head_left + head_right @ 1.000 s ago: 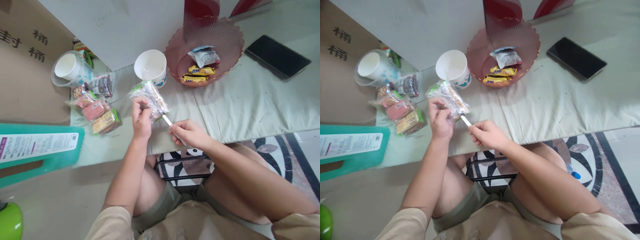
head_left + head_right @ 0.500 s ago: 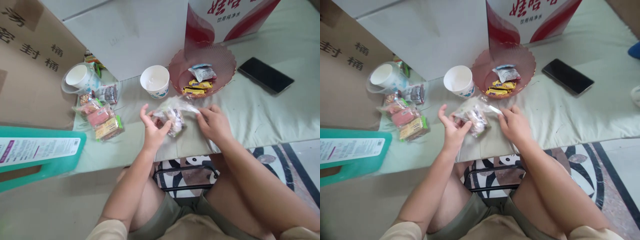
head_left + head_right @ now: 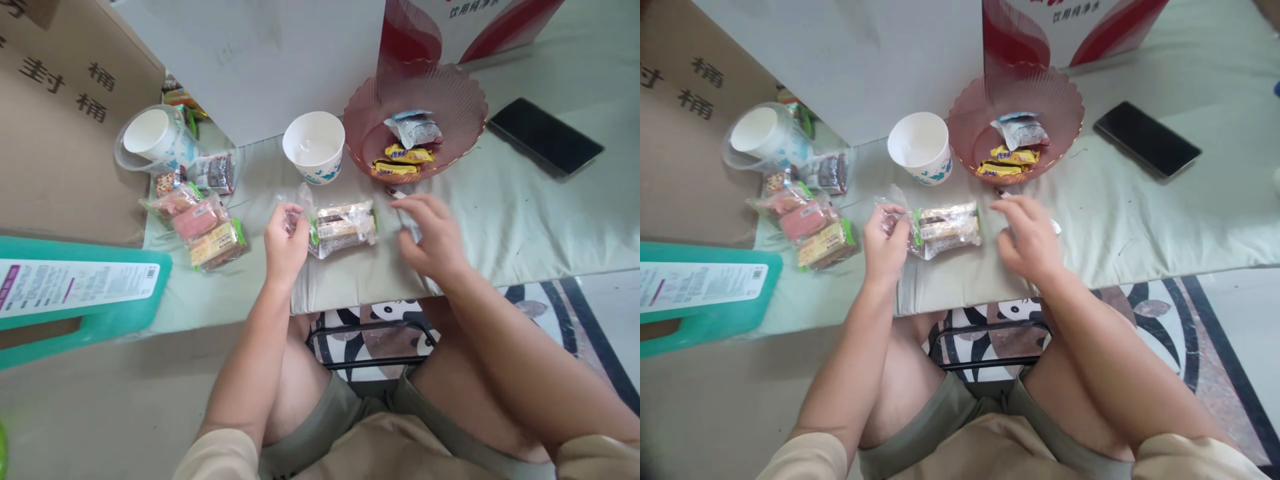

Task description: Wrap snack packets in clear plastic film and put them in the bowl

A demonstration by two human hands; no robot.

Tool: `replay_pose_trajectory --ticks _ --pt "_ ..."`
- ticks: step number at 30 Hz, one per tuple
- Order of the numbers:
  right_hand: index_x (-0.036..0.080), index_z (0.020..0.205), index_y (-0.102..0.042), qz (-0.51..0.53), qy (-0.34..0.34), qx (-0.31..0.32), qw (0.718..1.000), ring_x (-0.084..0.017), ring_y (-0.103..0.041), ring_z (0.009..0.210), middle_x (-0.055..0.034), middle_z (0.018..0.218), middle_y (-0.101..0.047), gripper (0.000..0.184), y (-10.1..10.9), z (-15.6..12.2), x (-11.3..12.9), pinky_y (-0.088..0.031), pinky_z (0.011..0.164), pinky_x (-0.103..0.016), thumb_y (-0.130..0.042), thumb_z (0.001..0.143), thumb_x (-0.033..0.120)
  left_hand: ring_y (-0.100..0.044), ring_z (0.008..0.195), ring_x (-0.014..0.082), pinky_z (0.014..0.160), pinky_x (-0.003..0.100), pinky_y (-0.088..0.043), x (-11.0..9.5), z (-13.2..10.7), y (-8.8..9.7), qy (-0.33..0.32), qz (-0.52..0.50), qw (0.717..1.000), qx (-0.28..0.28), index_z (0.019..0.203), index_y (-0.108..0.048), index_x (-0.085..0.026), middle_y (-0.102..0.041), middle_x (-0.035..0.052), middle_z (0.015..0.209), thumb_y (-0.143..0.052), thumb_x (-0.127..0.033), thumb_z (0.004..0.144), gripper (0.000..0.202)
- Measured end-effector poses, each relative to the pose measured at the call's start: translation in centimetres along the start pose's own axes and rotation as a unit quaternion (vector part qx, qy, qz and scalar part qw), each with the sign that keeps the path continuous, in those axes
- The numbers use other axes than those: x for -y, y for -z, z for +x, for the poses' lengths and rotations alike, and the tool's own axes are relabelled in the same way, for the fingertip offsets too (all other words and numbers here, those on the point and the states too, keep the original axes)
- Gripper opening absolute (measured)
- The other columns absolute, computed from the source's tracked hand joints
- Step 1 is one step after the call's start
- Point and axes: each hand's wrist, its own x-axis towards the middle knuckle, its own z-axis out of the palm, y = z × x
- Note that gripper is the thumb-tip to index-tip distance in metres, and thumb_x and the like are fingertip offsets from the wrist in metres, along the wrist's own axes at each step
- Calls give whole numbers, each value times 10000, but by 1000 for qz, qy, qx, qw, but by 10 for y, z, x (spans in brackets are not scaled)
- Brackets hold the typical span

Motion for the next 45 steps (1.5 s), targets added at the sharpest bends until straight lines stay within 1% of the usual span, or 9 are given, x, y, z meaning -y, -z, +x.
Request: replay_pose_trajectory --ticks 3,6,13,21,25,29,35,39,45 --pt "209 1392 -560 111 92 47 988 -308 -569 1363 -150 1465 -599 619 -10 2 17 -457 1140 -512 -504 776 185 -542 523 100 492 202 -412 -2 -1 5 48 -53 996 46 775 -593 -213 -576 -53 606 -626 -145 697 109" --pt "205 1445 -519 126 72 51 988 -329 -532 1397 -165 1506 -569 620 -22 11 25 -433 1154 -528 -543 829 274 -586 519 117 489 205 -446 -2 0 9 83 -76 991 78 737 -567 -215 -586 -52 568 -606 -151 643 120" --pt "228 1012 -679 82 -28 14 996 -236 -642 852 -61 847 -677 208 -29 24 24 -514 847 -402 -514 896 275 -603 502 101 465 196 -446 7 11 31 77 -54 996 -5 704 -492 -217 -607 -48 617 -563 -135 636 128" --pt "214 1208 -593 99 -143 3 985 -177 -535 624 9 721 -563 440 -5 1 3 -477 644 -346 -488 782 182 -539 480 117 411 226 -317 14 17 49 92 19 994 -62 655 -464 -224 -554 -34 572 -533 -78 619 165" --pt "239 1198 -635 1 -108 -18 994 -252 -616 829 -86 943 -626 464 6 -2 2 -521 758 -433 -516 753 185 -621 685 167 649 310 -490 5 11 49 -133 108 979 -113 740 -594 -222 -617 -7 707 -541 -88 653 169" --pt "283 1146 -672 -29 21 -17 999 -324 -619 1092 -114 1127 -663 363 10 -5 18 -465 976 -520 -566 803 227 -621 1137 308 1066 503 -451 -8 -3 39 -391 199 899 -10 981 -738 -229 -678 91 1097 -687 -228 747 240" --pt "261 1062 -699 -116 66 20 991 -289 -628 1072 -48 866 -702 164 -3 -8 21 -369 1008 -502 -597 936 289 -490 1341 427 1173 615 -324 -3 -12 31 -269 311 908 82 921 -726 -228 -571 138 1350 -833 -330 676 287" --pt "237 772 -649 -152 135 -41 978 -236 -618 970 -22 775 -652 181 1 -7 19 -358 916 -442 -613 950 236 -525 1317 387 1136 595 -399 -8 -12 40 -357 345 865 73 709 -646 -209 -608 122 1288 -753 -214 711 107" --pt "236 801 -639 -113 179 19 977 -212 -651 1021 -2 880 -747 161 17 -13 33 -392 897 -387 -609 953 192 -628 707 140 665 286 -515 -29 -25 56 -429 250 850 177 637 -450 -207 -674 -5 766 -688 -102 724 275"
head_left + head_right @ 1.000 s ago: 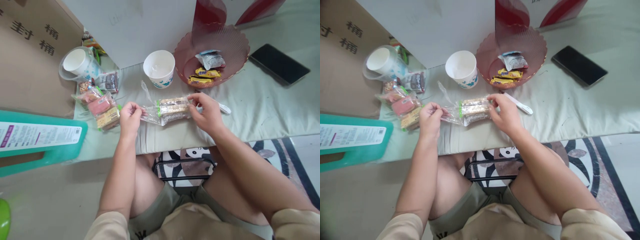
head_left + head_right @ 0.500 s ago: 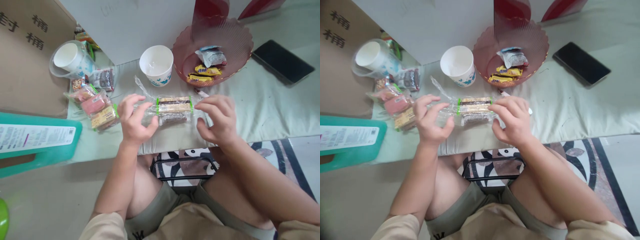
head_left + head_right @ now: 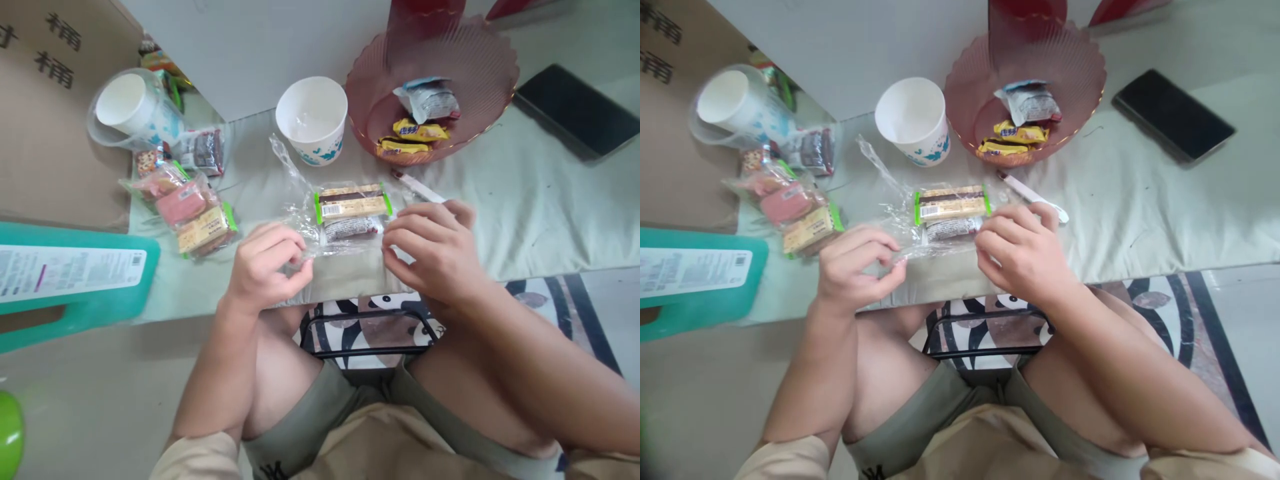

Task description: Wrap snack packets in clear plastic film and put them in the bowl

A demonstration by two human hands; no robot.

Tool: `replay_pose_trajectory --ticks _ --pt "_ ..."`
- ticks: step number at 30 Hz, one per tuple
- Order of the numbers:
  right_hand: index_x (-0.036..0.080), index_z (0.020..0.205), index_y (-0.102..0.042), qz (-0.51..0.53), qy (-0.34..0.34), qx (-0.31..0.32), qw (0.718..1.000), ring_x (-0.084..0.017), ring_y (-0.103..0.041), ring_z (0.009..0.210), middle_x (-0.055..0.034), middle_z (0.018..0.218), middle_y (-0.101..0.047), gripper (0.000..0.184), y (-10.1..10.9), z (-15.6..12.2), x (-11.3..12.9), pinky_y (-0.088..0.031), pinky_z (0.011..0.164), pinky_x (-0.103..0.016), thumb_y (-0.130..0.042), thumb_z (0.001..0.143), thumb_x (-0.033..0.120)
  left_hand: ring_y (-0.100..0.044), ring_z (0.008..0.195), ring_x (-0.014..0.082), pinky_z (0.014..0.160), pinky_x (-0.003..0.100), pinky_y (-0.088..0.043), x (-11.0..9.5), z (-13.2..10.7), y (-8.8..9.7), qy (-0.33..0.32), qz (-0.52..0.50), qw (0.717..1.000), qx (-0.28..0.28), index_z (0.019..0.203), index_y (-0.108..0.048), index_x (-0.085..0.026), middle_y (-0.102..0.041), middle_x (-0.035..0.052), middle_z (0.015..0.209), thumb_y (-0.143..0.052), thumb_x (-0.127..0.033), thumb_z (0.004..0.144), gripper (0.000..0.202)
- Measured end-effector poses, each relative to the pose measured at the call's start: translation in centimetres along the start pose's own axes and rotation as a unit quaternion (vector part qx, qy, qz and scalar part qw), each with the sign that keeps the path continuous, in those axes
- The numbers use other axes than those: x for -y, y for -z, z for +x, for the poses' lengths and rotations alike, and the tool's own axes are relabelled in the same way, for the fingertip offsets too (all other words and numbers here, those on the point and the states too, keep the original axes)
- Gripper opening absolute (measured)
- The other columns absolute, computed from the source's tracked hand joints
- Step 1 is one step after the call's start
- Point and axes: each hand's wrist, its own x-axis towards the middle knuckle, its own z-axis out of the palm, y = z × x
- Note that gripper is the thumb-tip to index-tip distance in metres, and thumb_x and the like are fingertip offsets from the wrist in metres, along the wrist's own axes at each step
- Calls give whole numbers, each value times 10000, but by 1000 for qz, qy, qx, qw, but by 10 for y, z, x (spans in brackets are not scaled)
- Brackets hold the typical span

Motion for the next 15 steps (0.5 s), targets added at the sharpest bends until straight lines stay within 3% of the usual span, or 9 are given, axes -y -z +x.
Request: replay_pose_trajectory --ticks 3,8,12,15 --pt "218 841 -684 -28 -76 78 994 -217 -648 888 -28 749 -723 190 9 -3 3 -379 845 -377 -555 976 256 -530 527 79 509 220 -394 -4 -6 8 51 -32 995 74 617 -374 -209 -563 -57 582 -642 -97 758 323" --pt "209 911 -754 -54 -101 280 953 -210 -606 670 -51 685 -706 282 24 -7 0 -354 773 -390 -572 941 422 -447 469 52 507 200 -359 -4 -16 16 161 -40 972 165 651 -500 -198 -513 -86 536 -617 -151 724 145" --pt "278 1040 -785 -39 -142 411 899 -217 -583 608 -43 687 -712 362 32 -10 -1 -271 625 -335 -554 931 536 -436 470 55 539 200 -362 -8 -13 21 254 -74 922 281 693 -595 -195 -510 -95 499 -629 -203 707 38" --pt "324 1050 -794 32 -156 451 878 -194 -567 593 -22 686 -713 397 36 -11 -7 -263 594 -314 -510 948 582 -404 457 67 495 211 -321 -9 -6 27 325 -116 861 375 634 -609 -194 -484 -81 457 -678 -353 738 202"
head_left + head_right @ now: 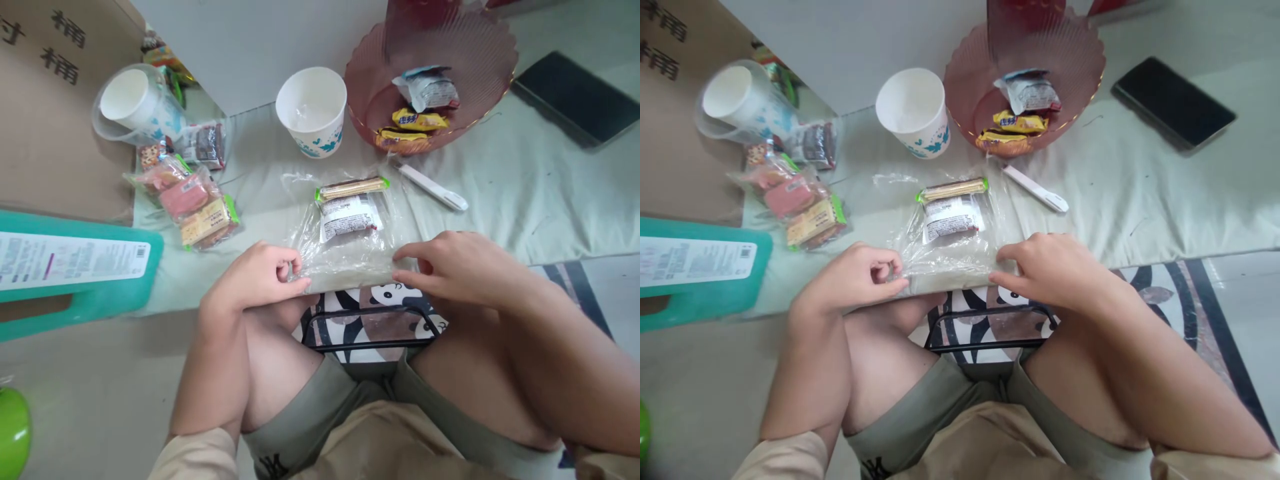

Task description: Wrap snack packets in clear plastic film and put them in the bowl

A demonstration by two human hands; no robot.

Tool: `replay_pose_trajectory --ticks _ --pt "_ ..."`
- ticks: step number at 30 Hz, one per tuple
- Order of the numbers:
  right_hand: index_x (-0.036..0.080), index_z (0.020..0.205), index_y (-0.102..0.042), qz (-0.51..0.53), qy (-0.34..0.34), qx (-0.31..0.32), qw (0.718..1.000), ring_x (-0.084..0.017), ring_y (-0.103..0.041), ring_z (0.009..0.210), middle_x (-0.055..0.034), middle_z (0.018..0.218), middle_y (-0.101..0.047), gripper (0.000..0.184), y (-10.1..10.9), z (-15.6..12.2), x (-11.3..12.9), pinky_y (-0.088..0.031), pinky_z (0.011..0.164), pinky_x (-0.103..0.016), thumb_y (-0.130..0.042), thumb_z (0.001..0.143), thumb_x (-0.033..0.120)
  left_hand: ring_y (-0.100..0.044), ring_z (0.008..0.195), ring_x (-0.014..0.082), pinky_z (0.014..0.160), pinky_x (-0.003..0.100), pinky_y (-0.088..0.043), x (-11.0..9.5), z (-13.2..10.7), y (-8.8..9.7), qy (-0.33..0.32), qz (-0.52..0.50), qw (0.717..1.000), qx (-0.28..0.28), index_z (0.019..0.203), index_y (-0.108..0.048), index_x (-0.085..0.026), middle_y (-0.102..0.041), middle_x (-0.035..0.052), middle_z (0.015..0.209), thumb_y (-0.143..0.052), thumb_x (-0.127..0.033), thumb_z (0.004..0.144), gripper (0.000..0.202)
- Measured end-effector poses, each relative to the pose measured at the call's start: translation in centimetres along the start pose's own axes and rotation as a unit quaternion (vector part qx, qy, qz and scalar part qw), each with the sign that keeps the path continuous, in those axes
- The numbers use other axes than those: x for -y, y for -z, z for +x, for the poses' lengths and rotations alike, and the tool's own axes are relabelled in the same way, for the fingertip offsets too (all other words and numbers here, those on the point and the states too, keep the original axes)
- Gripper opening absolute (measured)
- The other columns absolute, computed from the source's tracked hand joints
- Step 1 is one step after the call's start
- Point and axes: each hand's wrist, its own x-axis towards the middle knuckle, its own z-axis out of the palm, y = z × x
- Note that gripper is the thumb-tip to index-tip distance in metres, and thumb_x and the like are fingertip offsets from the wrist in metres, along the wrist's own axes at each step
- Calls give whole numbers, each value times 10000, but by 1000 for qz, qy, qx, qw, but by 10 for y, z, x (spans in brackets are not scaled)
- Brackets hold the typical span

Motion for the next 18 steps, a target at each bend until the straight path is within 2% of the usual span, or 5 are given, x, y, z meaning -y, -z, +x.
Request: replay_pose_trajectory --ticks 5,8,11,14,18 --pt "253 728 -752 77 35 -61 995 -150 -498 513 -19 562 -626 465 5 3 -13 -300 556 -314 -455 987 502 -463 417 96 441 227 -319 10 -3 21 68 -93 977 178 514 -595 -198 -551 -24 433 -648 -451 788 377" --pt "230 912 -752 148 -3 -283 948 -157 -557 544 -14 625 -653 290 1 15 -11 -422 591 -318 -532 952 415 -402 393 87 425 236 -288 19 11 20 5 -191 978 -80 547 -601 -209 -486 -38 415 -671 -415 772 314" --pt "226 1096 -713 142 58 -422 893 -239 -693 860 -86 958 -747 250 -8 37 3 -545 801 -388 -592 919 353 -551 607 113 553 227 -429 18 41 8 -23 -254 857 -447 763 -656 -213 -619 -11 667 -761 -384 683 215" --pt "220 1269 -659 92 166 -410 892 -308 -626 1223 -132 1308 -687 383 -19 59 22 -493 1054 -477 -617 899 311 -681 971 204 739 282 -555 11 73 -4 17 -276 876 -396 1003 -696 -207 -731 73 1070 -846 -365 612 447" --pt "218 1471 -536 43 167 -358 918 -337 -449 1450 -126 1541 -543 616 -25 78 40 -297 1222 -515 -642 867 279 -666 699 162 576 255 -511 7 92 -5 91 -276 891 -348 877 -677 -193 -721 41 845 -654 -282 829 103"
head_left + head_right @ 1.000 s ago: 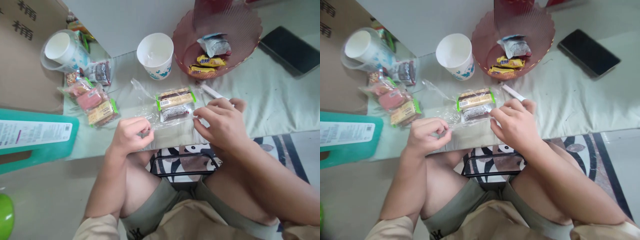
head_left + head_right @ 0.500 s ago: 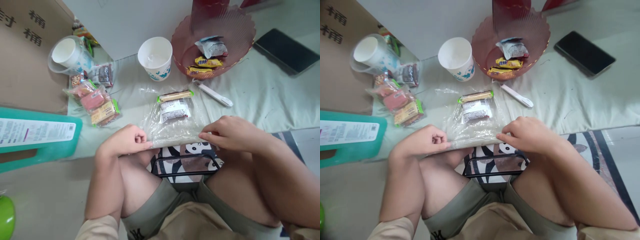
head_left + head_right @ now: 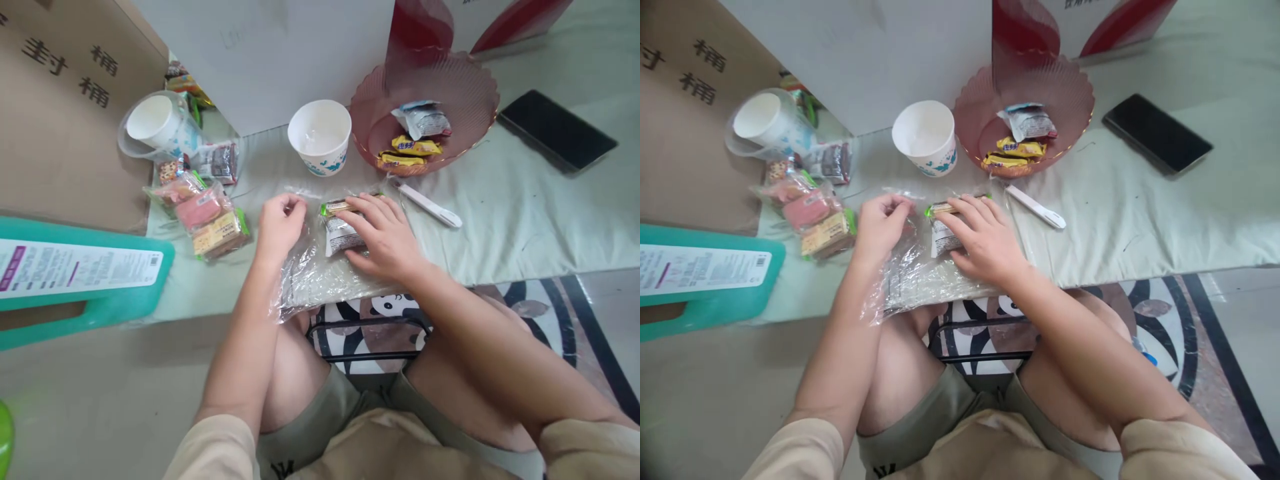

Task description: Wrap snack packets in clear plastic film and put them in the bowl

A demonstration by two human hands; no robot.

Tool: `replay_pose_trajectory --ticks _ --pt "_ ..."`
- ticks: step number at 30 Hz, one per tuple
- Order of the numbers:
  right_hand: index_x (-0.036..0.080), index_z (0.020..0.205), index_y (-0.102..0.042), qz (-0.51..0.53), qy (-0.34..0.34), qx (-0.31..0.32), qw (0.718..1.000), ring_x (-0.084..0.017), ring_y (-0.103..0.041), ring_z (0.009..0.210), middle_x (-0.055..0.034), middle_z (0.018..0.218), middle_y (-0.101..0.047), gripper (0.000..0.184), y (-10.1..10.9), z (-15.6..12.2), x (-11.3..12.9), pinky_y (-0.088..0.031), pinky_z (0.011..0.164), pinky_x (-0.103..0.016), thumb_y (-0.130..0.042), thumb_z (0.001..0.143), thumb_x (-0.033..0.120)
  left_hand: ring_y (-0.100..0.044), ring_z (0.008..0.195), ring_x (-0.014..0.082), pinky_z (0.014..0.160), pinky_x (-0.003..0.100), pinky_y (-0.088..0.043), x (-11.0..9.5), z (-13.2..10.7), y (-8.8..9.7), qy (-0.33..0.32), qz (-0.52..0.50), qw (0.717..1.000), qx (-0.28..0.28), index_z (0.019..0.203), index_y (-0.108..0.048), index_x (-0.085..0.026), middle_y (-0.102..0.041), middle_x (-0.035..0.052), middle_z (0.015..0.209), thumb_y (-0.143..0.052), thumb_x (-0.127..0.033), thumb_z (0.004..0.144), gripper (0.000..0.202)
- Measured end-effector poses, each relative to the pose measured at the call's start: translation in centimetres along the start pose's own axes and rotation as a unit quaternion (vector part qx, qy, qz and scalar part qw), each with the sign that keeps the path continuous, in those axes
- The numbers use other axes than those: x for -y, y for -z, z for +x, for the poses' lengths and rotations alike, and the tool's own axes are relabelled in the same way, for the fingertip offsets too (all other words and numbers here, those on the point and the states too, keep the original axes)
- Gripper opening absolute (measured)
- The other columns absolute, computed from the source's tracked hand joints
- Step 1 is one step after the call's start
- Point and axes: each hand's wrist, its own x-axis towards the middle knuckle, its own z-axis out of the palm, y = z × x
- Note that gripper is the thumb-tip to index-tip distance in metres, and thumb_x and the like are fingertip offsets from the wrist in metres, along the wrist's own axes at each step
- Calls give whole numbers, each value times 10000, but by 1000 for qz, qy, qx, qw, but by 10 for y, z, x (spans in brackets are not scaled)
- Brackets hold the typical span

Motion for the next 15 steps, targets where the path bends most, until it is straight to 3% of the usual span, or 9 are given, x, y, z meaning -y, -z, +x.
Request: replay_pose_trajectory --ticks 4,10,13,15 --pt "271 1488 -523 -35 -47 47 997 -348 -430 1446 -106 1587 -498 639 -1 6 4 -232 1210 -531 -633 858 275 -501 428 103 470 230 -394 5 10 8 38 17 998 -42 913 -638 -206 -648 -33 653 -534 -220 901 106" --pt "244 1509 -490 -43 -92 86 991 -348 -422 1438 -118 1592 -502 643 4 7 6 -287 1129 -524 -561 870 267 -556 555 132 613 254 -413 16 25 22 -17 130 991 -36 954 -681 -196 -586 -46 585 -557 -269 918 148" --pt "220 1495 -502 -57 -95 81 991 -355 -402 1438 -136 1596 -480 620 3 6 7 -313 1112 -505 -554 879 273 -576 650 149 673 286 -445 -7 8 37 -54 180 977 -103 972 -695 -201 -668 -2 748 -702 -291 829 169" --pt "225 1480 -523 -65 -95 71 991 -362 -396 1429 -145 1571 -485 611 2 5 9 -311 1115 -501 -573 874 279 -615 765 159 730 300 -483 -36 -16 49 -140 165 965 -149 1016 -701 -213 -713 32 960 -766 -258 760 268"
